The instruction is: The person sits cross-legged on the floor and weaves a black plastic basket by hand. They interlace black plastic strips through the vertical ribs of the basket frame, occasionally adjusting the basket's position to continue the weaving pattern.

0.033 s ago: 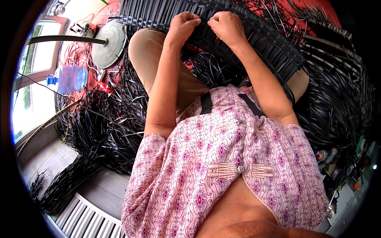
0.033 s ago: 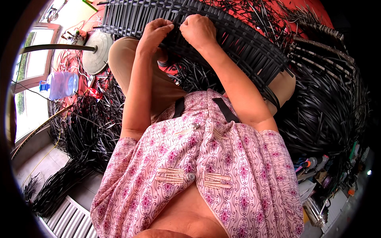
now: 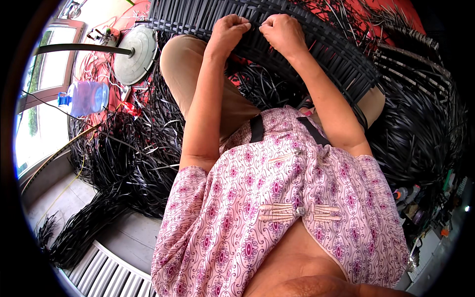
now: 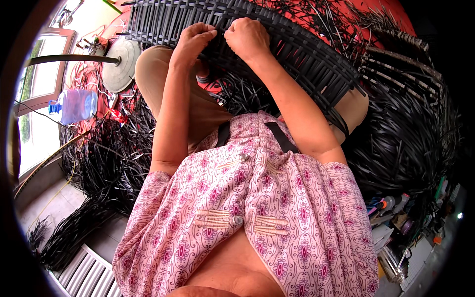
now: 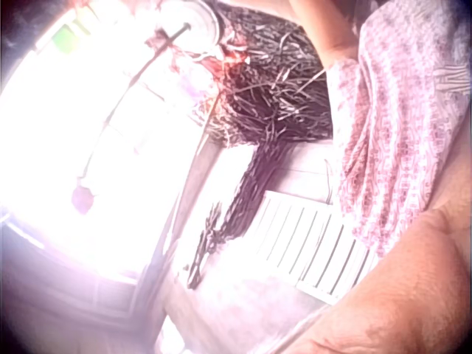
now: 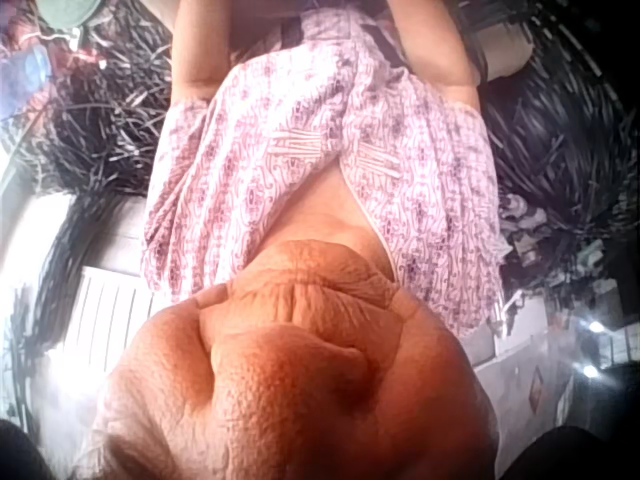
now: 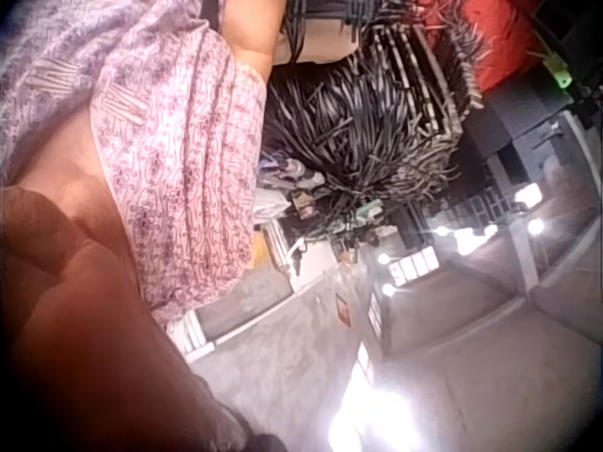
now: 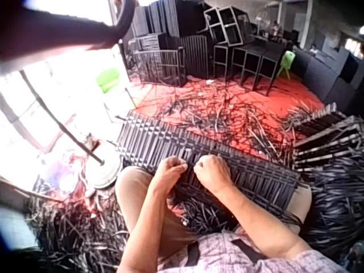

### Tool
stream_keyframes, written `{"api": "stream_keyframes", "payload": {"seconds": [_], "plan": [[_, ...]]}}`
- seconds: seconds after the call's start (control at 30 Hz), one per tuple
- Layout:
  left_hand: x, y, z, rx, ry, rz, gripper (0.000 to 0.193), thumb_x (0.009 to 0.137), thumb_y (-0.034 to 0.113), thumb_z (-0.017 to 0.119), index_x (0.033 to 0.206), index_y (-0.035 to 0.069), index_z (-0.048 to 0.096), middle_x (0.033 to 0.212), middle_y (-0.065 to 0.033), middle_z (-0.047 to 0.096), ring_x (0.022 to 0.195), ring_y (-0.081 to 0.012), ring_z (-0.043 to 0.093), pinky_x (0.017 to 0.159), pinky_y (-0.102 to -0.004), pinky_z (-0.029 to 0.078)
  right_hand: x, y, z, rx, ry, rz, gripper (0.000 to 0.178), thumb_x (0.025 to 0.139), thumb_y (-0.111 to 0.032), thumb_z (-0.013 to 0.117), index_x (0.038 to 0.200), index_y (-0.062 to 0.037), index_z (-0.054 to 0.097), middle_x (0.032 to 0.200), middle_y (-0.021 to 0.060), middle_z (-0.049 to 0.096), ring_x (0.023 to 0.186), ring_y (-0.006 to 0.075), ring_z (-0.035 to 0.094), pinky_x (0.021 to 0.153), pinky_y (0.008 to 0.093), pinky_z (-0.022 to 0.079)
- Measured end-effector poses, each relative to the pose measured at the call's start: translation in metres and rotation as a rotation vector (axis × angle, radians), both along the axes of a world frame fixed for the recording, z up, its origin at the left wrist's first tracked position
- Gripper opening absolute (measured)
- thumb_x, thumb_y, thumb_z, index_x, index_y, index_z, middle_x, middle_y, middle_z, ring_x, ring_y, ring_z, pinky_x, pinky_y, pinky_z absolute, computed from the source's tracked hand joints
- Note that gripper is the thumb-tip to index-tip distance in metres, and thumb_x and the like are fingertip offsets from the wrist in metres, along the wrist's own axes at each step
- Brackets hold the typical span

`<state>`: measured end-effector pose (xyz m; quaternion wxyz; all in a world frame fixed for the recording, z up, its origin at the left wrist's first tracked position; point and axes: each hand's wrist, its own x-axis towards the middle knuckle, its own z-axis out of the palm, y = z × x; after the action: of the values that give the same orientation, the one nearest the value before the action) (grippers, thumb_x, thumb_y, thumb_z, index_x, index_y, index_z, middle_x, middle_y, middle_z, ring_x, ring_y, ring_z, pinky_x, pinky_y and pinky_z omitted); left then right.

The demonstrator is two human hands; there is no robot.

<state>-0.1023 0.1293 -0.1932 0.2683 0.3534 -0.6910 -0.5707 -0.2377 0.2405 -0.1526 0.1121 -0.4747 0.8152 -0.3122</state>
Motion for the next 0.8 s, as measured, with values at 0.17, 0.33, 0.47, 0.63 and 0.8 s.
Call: {"api": "stream_keyframes", "payload": {"seconds": [0.17,0.33,0.47,0.63,0.8], "plan": [[0.003,0.003,0.007,0.09,0.031,-0.032,0.02,0.084,0.014,0.072,0.098,-0.001,0.072,0.077,-0.0023,0.066,0.071,-0.0092,0.058,0.066,-0.0259,0.048,0.001,-0.004,-0.002,0.01,0.064,0.049,0.021,0.081,-0.023,0.063,0.088,-0.0081,0.076,0.083,0.0184,0.071,0.083,0.0369,0.07,0.079,0.0447,0.056],[0.004,0.009,0.012,-0.075,-0.015,-0.02,0.024,0.087,0.014,0.067,0.106,0.002,0.072,0.079,-0.0102,0.07,0.073,-0.0136,0.066,0.068,-0.0278,0.052,0.003,-0.006,-0.008,-0.069,0.088,0.092,0.022,0.085,-0.028,0.068,0.092,-0.0086,0.076,0.078,0.0147,0.072,0.078,0.033,0.071,0.076,0.042,0.055],[0.0,0.01,0.005,-0.547,-0.147,0.018,0.027,0.088,0.017,0.063,0.109,0.003,0.072,0.079,-0.0151,0.071,0.065,-0.02,0.069,0.066,-0.0323,0.054,0.007,-0.008,-0.008,-0.114,0.157,0.09,0.022,0.085,-0.028,0.068,0.091,-0.0084,0.075,0.078,0.0152,0.071,0.079,0.0341,0.07,0.076,0.0432,0.055],[0.004,0.014,0.021,-0.493,-0.156,0.049,0.025,0.09,0.019,0.064,0.104,0.001,0.072,0.074,-0.0135,0.071,0.061,-0.0195,0.07,0.062,-0.0315,0.054,0.012,-0.008,-0.006,-0.118,0.232,0.109,0.024,0.086,-0.027,0.069,0.083,-0.0036,0.072,0.083,0.0194,0.071,0.083,0.036,0.07,0.073,0.0462,0.056],[0.015,0.003,0.021,-0.518,-0.134,0.197,0.019,0.084,0.021,0.065,0.086,0.003,0.072,0.085,-0.0198,0.07,0.084,-0.0381,0.067,0.078,-0.0455,0.053,0.023,0.001,0.011,-0.344,0.263,0.103,0.021,0.085,-0.024,0.072,0.093,-0.0049,0.069,0.091,0.0175,0.069,0.082,0.0359,0.068,0.072,0.0449,0.056]]}}
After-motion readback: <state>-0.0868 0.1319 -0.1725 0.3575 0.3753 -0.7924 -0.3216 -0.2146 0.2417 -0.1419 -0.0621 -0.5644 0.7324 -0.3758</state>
